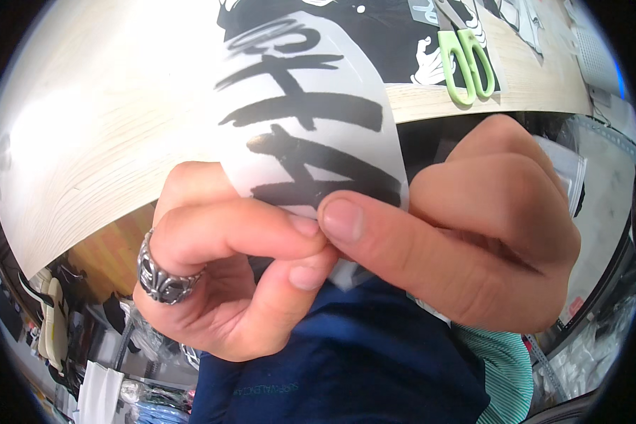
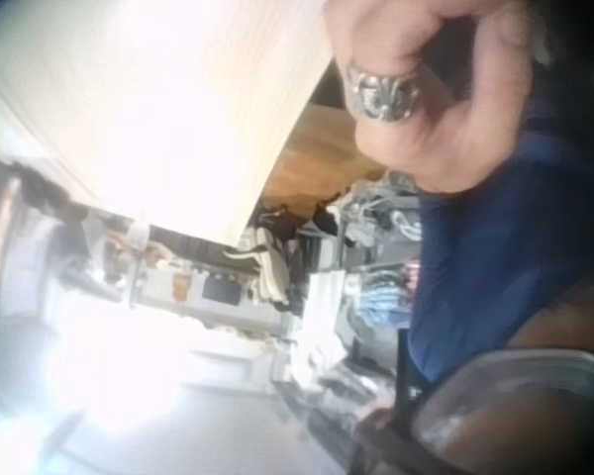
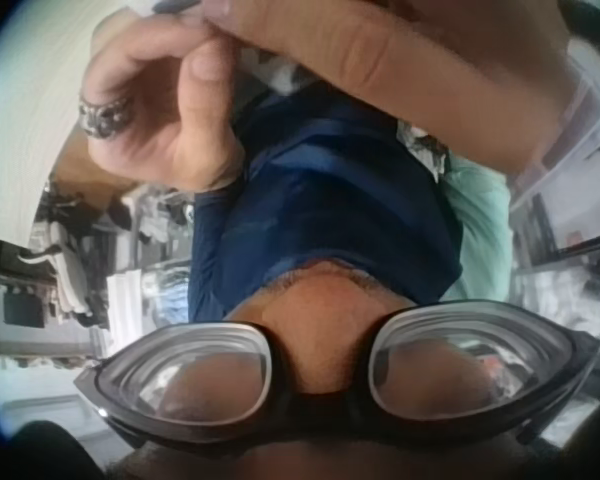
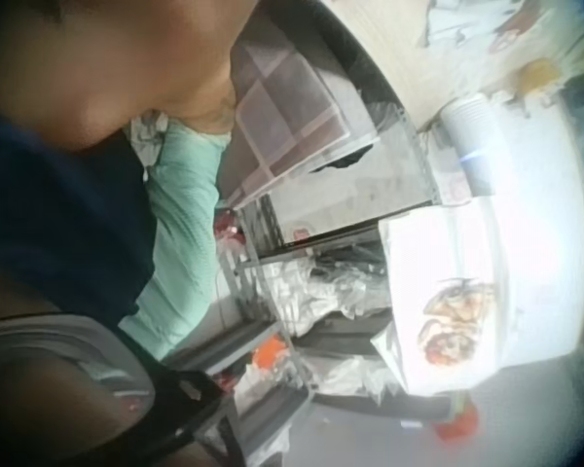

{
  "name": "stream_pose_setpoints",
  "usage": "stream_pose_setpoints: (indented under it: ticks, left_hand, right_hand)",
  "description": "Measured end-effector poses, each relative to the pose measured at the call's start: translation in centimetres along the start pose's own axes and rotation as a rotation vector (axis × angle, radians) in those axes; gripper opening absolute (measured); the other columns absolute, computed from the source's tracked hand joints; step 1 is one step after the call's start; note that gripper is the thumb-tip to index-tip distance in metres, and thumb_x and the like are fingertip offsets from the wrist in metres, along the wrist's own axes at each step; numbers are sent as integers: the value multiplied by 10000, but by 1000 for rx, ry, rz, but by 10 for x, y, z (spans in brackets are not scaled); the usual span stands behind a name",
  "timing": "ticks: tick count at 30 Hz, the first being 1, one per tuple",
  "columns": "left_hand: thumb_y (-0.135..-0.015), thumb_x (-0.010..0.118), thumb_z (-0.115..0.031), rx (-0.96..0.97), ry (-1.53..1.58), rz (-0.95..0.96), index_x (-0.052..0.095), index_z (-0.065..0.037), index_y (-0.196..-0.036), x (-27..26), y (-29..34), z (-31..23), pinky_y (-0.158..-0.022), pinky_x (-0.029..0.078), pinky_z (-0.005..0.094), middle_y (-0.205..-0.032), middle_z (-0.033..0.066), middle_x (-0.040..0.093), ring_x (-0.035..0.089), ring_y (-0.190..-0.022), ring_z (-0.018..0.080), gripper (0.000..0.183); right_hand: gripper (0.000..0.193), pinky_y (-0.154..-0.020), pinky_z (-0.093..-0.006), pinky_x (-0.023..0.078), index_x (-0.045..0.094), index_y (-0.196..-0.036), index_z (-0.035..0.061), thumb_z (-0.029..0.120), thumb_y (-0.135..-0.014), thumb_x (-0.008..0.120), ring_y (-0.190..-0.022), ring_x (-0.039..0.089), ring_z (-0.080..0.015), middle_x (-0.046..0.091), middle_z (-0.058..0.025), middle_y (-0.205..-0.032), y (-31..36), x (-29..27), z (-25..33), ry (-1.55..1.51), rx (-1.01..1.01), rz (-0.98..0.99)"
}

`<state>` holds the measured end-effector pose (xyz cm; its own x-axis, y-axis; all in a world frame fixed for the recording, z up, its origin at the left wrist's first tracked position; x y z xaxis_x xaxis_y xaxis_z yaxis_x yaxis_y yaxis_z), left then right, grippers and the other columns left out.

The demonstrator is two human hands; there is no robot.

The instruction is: The person uses green-handled scissors to cut out a black graphic sticker from a white backing sheet. They rotate the sheet and trim around the design, then peel away the excess backing to reveal the cutout.

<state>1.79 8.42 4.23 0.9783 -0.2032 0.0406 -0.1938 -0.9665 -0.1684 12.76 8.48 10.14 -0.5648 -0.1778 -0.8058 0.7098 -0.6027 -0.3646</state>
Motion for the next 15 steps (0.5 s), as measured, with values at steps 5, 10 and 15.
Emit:
stream_pose_setpoints:
  ticks: [5, 10, 15]
  left_hand:
    - [-884, 634, -130, 38, 54, 0, 494, -34, -905, 3, -4, 8, -843, 418, 302, -984, 145, 570, 546, -880, 174, 171]
    - [-856, 640, -38, -32, 236, -80, 477, -47, -979, 7, 1, 18, -850, 439, 318, -1000, 147, 585, 568, -908, 185, 204]
    - [-856, 621, -4, 5, 296, -126, 474, -46, -1118, 4, 4, 18, -872, 447, 320, -1039, 164, 602, 589, -946, 198, 303]
  right_hand:
    - [316, -440, -200, 293, 682, -975, -26, 43, -688, 796, -534, 458, -78, 559, -11, -693, 3, 2, -20, -174, -11, -155]
    - [233, -408, -191, 255, 658, -930, -50, -1, -725, 756, -473, 450, -56, 563, -12, -598, 18, 12, -50, -644, 200, -174]
    - [206, -425, -178, 235, 658, -918, -38, -14, -721, 714, -462, 388, -19, 525, -12, -614, 31, 13, -51, -675, 321, -413]
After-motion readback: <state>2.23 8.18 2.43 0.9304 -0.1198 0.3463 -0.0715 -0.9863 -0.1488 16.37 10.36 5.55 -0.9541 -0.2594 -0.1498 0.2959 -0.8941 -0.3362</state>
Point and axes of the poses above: each hand's wrist, its own y-axis away from the middle knuckle, its own x-axis out of the palm, z = x × y, the point moved 10 cm from there along -y, towards the middle knuckle
